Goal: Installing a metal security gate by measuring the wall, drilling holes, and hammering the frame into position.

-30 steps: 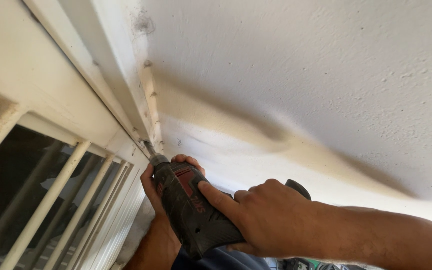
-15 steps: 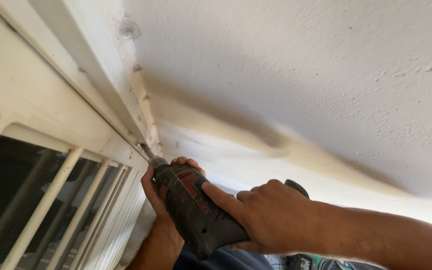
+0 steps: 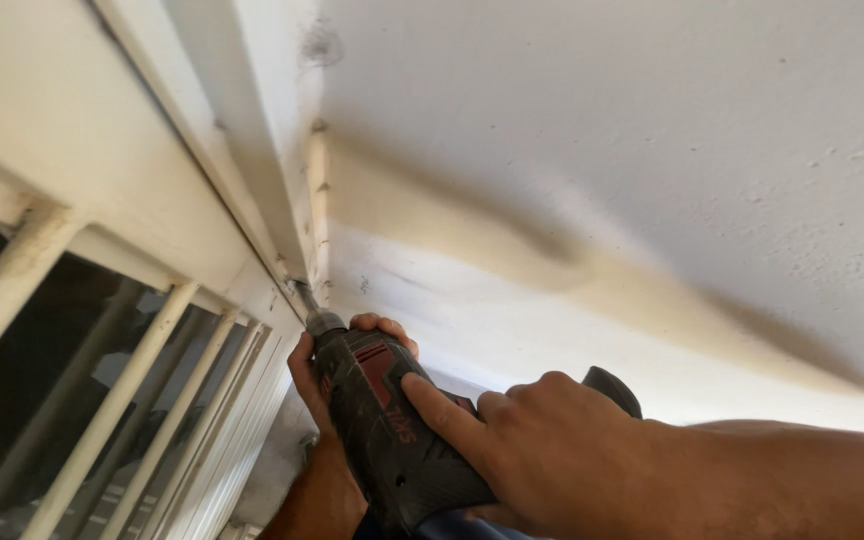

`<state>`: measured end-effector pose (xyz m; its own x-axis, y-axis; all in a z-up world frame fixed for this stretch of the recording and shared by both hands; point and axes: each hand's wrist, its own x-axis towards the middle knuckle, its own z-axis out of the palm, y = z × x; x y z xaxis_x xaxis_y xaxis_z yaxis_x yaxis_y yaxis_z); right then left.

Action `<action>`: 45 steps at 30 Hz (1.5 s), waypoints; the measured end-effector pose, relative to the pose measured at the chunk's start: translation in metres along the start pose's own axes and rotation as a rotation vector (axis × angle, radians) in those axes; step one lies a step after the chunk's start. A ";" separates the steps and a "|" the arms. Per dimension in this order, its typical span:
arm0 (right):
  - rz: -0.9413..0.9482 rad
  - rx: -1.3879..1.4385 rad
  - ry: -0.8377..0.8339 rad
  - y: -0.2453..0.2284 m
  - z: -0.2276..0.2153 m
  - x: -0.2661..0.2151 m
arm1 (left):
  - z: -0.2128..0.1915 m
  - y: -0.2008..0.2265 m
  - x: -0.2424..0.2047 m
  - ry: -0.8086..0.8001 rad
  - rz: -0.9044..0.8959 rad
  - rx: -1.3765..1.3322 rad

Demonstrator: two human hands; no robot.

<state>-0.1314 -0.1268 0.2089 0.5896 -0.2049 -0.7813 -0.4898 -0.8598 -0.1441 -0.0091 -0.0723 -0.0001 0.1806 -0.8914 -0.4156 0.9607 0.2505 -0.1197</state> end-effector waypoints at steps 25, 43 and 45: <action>0.016 -0.031 0.005 0.015 0.010 0.010 | -0.013 -0.002 0.011 -0.109 -0.059 -0.043; -0.104 0.019 0.232 0.051 0.086 0.025 | -0.038 -0.020 0.018 -0.119 0.035 0.144; -0.117 0.021 0.221 0.051 0.095 0.028 | -0.045 -0.018 0.017 -0.122 0.029 0.142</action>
<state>-0.2010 -0.1318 0.1222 0.7681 -0.2035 -0.6071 -0.4217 -0.8742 -0.2406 -0.0331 -0.0755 -0.0455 0.2250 -0.9257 -0.3040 0.9732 0.2290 0.0228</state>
